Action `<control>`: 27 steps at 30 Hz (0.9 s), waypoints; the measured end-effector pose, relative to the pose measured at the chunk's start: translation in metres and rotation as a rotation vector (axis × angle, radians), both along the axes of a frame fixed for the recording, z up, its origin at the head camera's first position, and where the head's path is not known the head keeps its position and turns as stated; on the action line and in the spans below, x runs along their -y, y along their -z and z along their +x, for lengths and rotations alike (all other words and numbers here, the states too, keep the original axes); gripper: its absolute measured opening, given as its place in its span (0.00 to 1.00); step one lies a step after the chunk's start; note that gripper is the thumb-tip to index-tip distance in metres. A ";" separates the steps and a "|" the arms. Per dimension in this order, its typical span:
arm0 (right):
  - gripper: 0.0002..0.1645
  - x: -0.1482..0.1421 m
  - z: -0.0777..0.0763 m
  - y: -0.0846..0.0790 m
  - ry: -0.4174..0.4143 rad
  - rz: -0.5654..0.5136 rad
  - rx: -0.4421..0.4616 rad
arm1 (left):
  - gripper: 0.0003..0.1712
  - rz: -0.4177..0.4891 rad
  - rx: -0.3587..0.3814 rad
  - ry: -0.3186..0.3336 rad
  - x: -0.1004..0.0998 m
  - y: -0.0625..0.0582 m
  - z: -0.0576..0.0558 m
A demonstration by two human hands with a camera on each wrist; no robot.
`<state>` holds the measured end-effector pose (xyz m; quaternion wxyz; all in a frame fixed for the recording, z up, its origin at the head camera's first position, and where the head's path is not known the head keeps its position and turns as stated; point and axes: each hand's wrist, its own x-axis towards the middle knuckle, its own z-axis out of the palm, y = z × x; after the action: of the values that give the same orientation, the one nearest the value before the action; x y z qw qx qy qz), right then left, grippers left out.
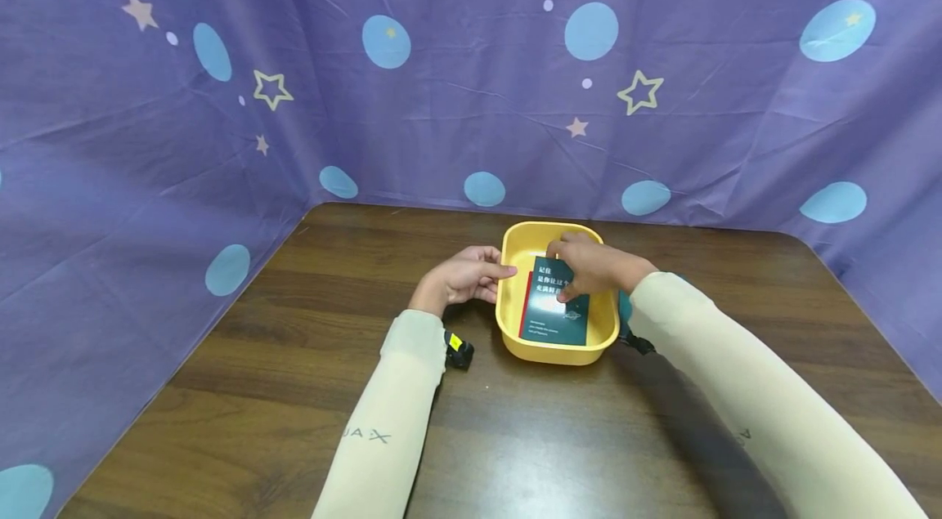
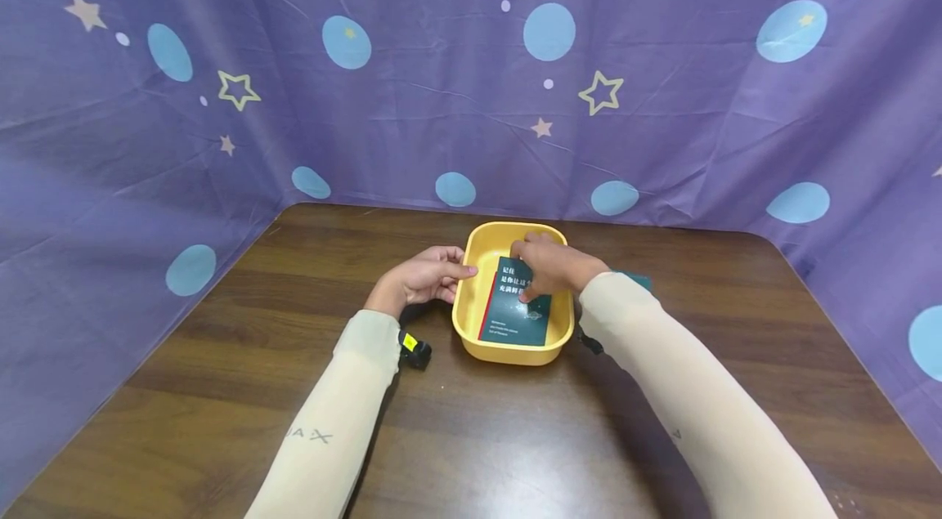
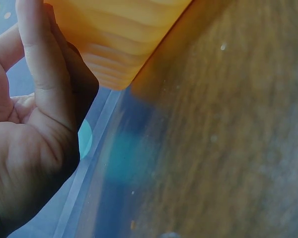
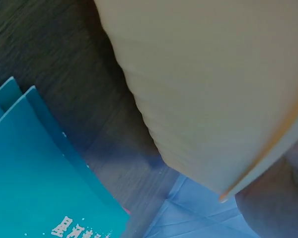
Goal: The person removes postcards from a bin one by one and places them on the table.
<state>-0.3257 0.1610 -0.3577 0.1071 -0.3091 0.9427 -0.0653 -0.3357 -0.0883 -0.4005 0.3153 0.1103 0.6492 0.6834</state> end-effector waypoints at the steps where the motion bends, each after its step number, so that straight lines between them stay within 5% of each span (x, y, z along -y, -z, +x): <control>1: 0.40 0.000 0.000 -0.001 -0.013 -0.007 -0.003 | 0.11 0.001 0.001 0.000 0.000 0.000 0.000; 11: 0.17 0.000 -0.001 -0.007 -0.017 -0.193 -0.002 | 0.11 0.003 -0.001 0.000 0.000 0.001 0.000; 27: 0.19 -0.001 0.003 -0.016 0.075 -0.389 0.011 | 0.10 -0.004 0.000 -0.006 -0.001 0.000 0.001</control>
<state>-0.3230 0.1623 -0.3412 0.0479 -0.2880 0.9227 -0.2519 -0.3351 -0.0875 -0.4006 0.3137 0.1076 0.6510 0.6829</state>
